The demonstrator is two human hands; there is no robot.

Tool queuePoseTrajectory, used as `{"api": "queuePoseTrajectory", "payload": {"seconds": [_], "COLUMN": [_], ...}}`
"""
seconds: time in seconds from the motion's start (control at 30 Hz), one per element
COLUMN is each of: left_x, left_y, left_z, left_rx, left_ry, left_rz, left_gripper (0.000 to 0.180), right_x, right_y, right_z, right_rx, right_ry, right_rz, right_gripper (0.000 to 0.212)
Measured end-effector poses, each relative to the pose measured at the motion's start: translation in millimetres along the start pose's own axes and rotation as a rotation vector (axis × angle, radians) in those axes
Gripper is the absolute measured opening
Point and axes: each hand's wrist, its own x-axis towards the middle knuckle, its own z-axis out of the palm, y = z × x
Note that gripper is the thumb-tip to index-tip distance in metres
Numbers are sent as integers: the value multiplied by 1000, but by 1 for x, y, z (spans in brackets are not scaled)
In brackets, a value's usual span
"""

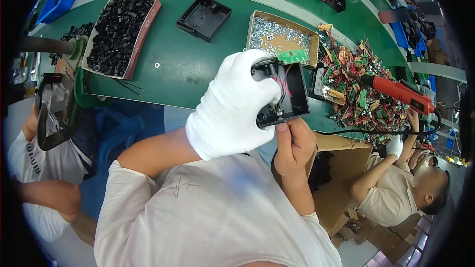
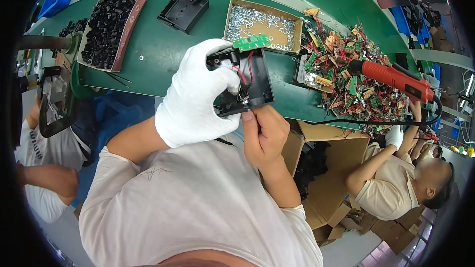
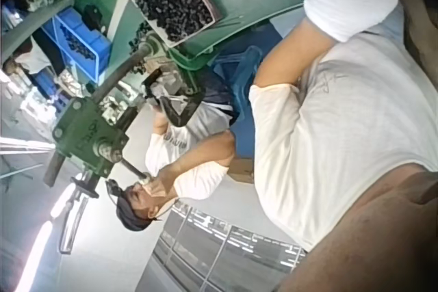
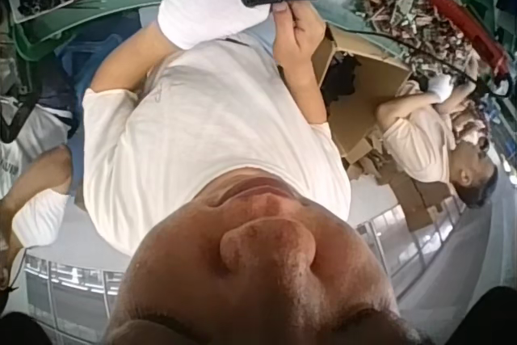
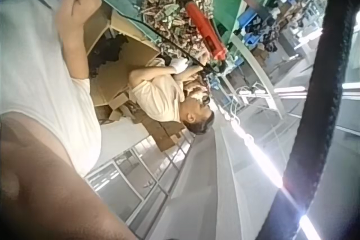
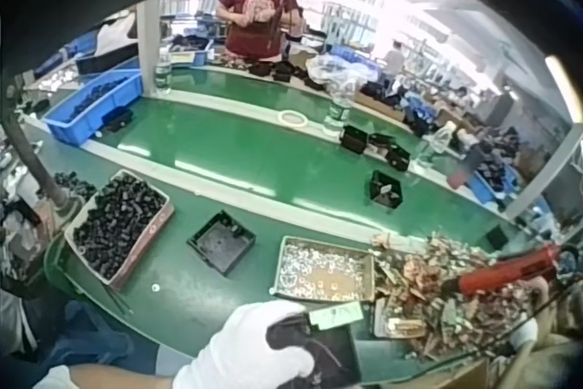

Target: Assembling electronic circuit boards into plastic housings and securing them with an electric screwdriver on an assembly line.

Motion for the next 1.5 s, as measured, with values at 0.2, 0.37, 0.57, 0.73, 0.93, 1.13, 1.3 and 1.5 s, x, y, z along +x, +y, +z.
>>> {"api": "queuePoseTrajectory", "payload": {"seconds": [0.2, 0.37, 0.57, 0.73, 0.93, 1.13, 1.3, 1.5], "left_x": [5, 8, 5, 4, 5, 6, 11, -13], "left_y": [0, 1, -5, -4, -1, -6, -12, -35], "left_z": [-1, 4, 5, 4, 5, 7, 14, 16], "left_rx": [56, 62, 23, -44, -1, -83, -258, -669], "left_ry": [-37, 42, 121, 116, 109, 61, 62, -52], "left_rz": [73, 103, 134, 111, 126, 145, 127, -390], "left_gripper": [37, 35, 35, 36, 36, 37, 37, 21], "right_x": [-10, -1, 3, 10, 7, 8, 8, 61], "right_y": [12, 13, 18, 12, 17, 10, 14, 54], "right_z": [12, 10, 4, 7, 7, 1, -6, -59], "right_rx": [64, -5, 22, 21, 34, 299, 71, 321], "right_ry": [120, 157, 99, 170, 187, 103, 62, 951], "right_rz": [8, -68, -100, -141, -171, 34, -38, -20], "right_gripper": [19, 19, 18, 9, 7, 4, 2, 38]}}
